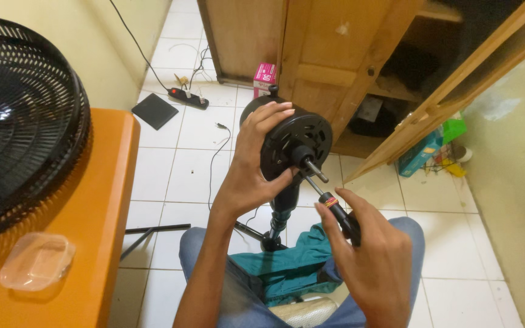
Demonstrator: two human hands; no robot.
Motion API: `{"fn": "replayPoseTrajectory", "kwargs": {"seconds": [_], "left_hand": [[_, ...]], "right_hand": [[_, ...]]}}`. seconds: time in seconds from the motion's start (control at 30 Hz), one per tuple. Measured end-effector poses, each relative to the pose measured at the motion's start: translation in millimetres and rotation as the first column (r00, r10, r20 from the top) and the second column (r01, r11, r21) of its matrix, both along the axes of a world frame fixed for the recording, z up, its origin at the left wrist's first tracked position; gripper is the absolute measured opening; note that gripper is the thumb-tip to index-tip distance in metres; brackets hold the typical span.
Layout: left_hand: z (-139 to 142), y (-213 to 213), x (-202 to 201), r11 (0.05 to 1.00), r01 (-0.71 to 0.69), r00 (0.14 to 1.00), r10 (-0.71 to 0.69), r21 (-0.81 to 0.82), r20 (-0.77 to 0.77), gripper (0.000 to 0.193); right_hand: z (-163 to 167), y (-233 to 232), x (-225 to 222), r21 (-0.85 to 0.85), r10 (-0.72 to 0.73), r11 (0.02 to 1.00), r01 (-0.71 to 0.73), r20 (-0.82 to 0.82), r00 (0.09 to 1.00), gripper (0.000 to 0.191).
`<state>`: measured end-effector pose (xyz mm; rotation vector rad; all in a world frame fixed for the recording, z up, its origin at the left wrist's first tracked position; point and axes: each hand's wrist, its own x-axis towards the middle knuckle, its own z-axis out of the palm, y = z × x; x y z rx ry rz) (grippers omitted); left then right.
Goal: The person sits on the floor and uses a screwdriver to unscrew and disassemble the rear housing of a pedestal fan motor, handling small screws and a plastic container of parts. They reposition the motor housing and continue loosening screws on different sides of the casing.
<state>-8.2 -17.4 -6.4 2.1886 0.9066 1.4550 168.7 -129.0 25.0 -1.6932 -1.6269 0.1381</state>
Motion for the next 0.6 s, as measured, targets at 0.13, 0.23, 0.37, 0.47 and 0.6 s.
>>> {"fn": "replayPoseTrajectory", "kwargs": {"seconds": [0.13, 0.23, 0.37, 0.47, 0.6], "left_hand": [[0.6, -0.7, -0.9, 1.000, 0.004, 1.000, -0.004, 0.002, 0.000, 0.080], [0.8, -1.6, -0.3, 1.000, 0.003, 1.000, -0.003, 0.000, 0.006, 0.080], [1.1, -1.0, -0.3, 1.000, 0.002, 1.000, -0.002, -0.003, 0.002, 0.080], [0.6, -1.0, -0.1, 1.000, 0.001, 1.000, -0.001, -0.004, 0.000, 0.081], [0.0, -0.3, -0.1, 1.000, 0.008, 1.000, -0.008, 0.000, 0.007, 0.081]], "right_hand": [[-0.2, -0.8, 2.6, 0.069, 0.084, 0.994, -0.084, 0.012, 0.996, 0.021], [0.7, -2.3, 1.6, 0.120, 0.106, 0.987, -0.111, 0.047, 0.993, 0.025], [2.2, -3.2, 0.8, 0.153, 0.118, 0.980, -0.125, 0.059, 0.991, 0.024], [1.4, -2.7, 1.2, 0.126, 0.095, 0.987, -0.100, 0.042, 0.995, 0.026], [0.0, -1.8, 2.1, 0.099, 0.085, 0.991, -0.085, 0.008, 0.996, 0.023]]}}
